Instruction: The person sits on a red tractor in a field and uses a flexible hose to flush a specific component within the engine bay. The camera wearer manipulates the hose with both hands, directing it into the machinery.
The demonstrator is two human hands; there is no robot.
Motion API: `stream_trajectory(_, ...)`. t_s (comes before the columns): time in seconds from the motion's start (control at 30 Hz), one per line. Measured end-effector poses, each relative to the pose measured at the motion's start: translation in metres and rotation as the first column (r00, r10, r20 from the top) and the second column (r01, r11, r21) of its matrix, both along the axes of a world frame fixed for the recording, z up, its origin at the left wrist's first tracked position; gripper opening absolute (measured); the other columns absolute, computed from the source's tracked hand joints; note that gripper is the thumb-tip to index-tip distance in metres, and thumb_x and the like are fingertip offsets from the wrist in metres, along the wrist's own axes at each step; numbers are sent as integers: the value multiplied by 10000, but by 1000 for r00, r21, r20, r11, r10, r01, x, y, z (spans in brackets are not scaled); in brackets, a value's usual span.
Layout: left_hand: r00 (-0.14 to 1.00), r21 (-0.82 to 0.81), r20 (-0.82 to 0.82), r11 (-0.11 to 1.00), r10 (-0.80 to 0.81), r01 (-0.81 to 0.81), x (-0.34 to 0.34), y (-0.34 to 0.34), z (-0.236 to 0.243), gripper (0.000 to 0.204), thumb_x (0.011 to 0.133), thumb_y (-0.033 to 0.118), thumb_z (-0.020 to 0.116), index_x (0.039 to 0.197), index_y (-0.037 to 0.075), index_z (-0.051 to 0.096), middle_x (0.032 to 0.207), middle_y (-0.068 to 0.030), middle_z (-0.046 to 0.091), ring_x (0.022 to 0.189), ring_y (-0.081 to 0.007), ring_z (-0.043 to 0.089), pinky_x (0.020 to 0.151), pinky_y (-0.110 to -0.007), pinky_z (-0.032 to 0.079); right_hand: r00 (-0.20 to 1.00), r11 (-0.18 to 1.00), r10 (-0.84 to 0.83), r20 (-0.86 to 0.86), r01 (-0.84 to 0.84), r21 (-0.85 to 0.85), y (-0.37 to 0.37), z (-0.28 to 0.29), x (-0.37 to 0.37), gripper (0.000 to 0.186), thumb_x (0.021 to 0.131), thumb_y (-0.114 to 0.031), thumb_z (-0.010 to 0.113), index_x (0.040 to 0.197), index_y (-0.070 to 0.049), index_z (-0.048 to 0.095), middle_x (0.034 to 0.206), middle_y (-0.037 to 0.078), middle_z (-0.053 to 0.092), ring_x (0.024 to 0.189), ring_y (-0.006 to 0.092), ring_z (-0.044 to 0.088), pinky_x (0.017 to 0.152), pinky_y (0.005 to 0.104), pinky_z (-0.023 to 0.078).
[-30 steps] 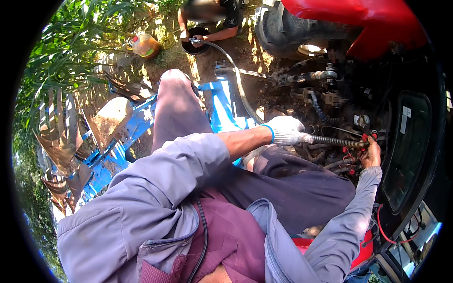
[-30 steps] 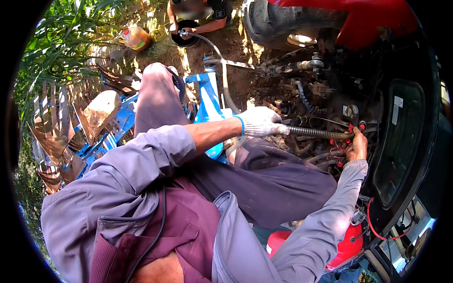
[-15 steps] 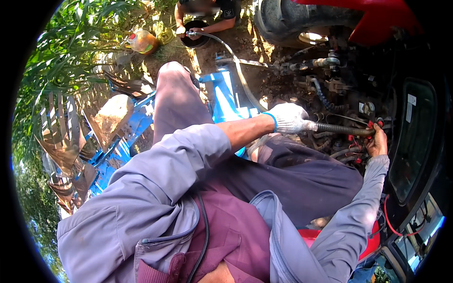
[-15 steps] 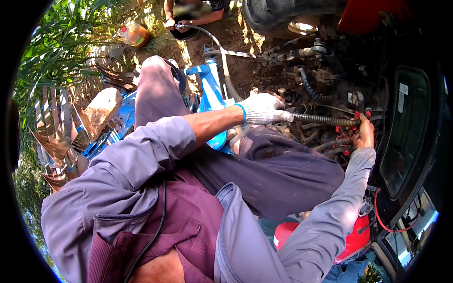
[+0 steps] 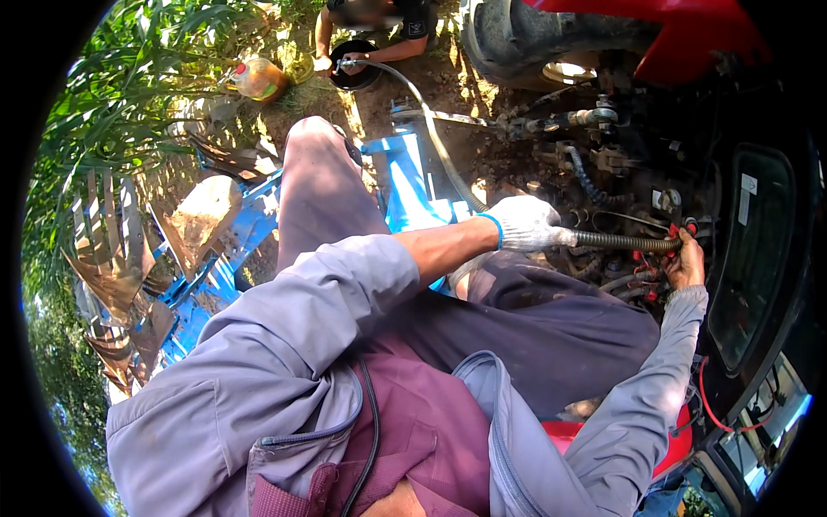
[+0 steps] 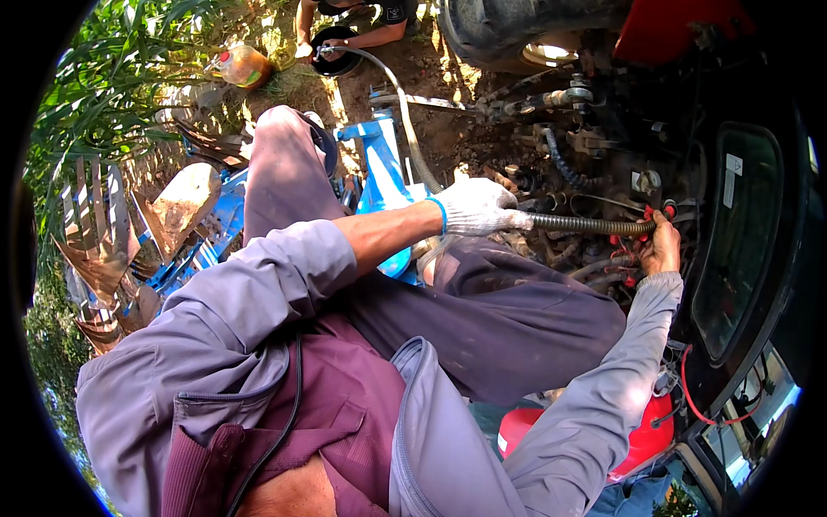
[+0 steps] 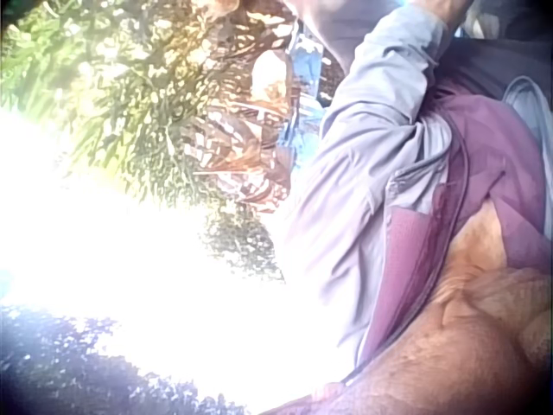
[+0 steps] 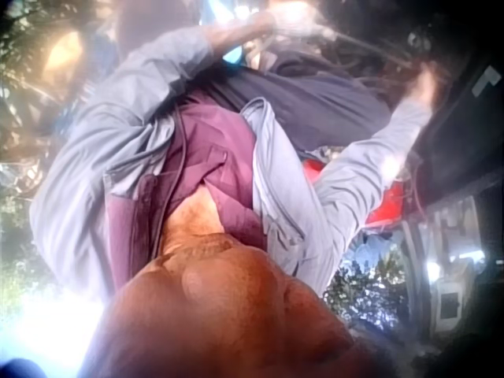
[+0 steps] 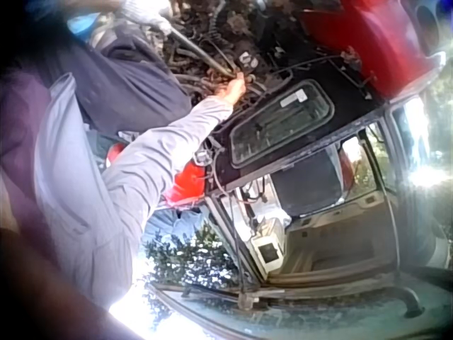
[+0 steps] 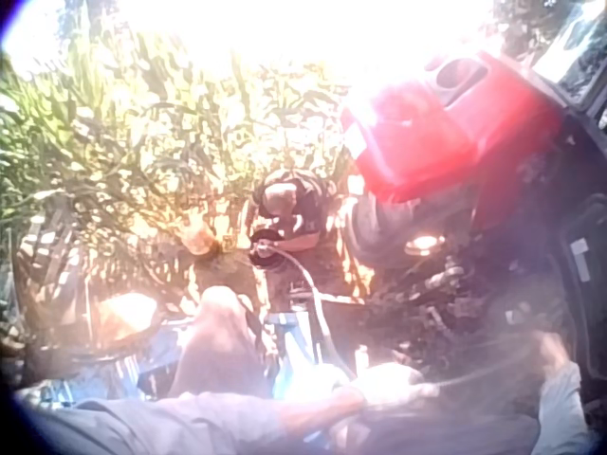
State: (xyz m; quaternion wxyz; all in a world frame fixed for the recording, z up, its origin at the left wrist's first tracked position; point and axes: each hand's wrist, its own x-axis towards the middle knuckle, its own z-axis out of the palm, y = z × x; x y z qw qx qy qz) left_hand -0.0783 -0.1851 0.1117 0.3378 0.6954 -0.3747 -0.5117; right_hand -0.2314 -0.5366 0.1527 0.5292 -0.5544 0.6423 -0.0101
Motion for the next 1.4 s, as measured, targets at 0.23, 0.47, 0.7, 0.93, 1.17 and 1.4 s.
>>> stream_trajectory(0.23,1000,-29,-1,999,18,-18,-9,-1,-9,653,874,626,476,974,11,670,930,-228,657,906,-376,624,801,-450,468,1000,1000,8,1,-8,10,-11,-3,-6,193,925,-338,538,961,-149,555,782,-12,605,641,137,554,514,292,391)
stream_trajectory(0.47,1000,-25,-12,999,23,-23,-9,0,-7,654,878,613,484,993,-4,666,938,-237,652,922,-387,616,814,-452,461,1000,1000,4,-7,-4,-6,-1,-1,0,195,920,-341,547,957,-150,556,784,-12,604,646,141,548,521,295,392)
stream_trajectory(0.7,1000,-1,-1,1000,18,-18,-2,2,-5,643,879,624,474,1023,29,670,971,-213,660,945,-363,621,827,-446,466,1000,1000,-12,-4,12,15,-1,0,2,199,922,-342,546,961,-147,551,790,-12,608,640,142,553,513,293,390)
stream_trajectory(0.93,1000,-12,-16,1000,19,-19,-10,-1,-10,638,879,613,481,994,14,667,933,-213,659,929,-367,620,827,-440,461,1000,1000,17,-6,-17,4,-3,-1,-3,196,929,-338,536,956,-144,553,782,-8,605,639,144,559,501,291,391)
stream_trajectory(1.17,1000,-5,-2,1000,18,-18,-4,0,-2,633,874,608,492,989,12,670,938,-222,657,920,-372,622,806,-444,472,1000,1000,-8,-15,7,-17,0,0,1,197,927,-339,536,962,-146,553,779,-8,602,638,141,555,496,291,389)
stream_trajectory(1.4,1000,-17,-9,1000,18,-18,-2,-1,-1,654,877,626,478,988,11,671,939,-225,657,918,-380,618,819,-453,465,1000,1000,-1,3,1,3,-3,-3,-1,199,922,-344,539,940,-147,557,778,-12,599,625,137,541,493,290,388)
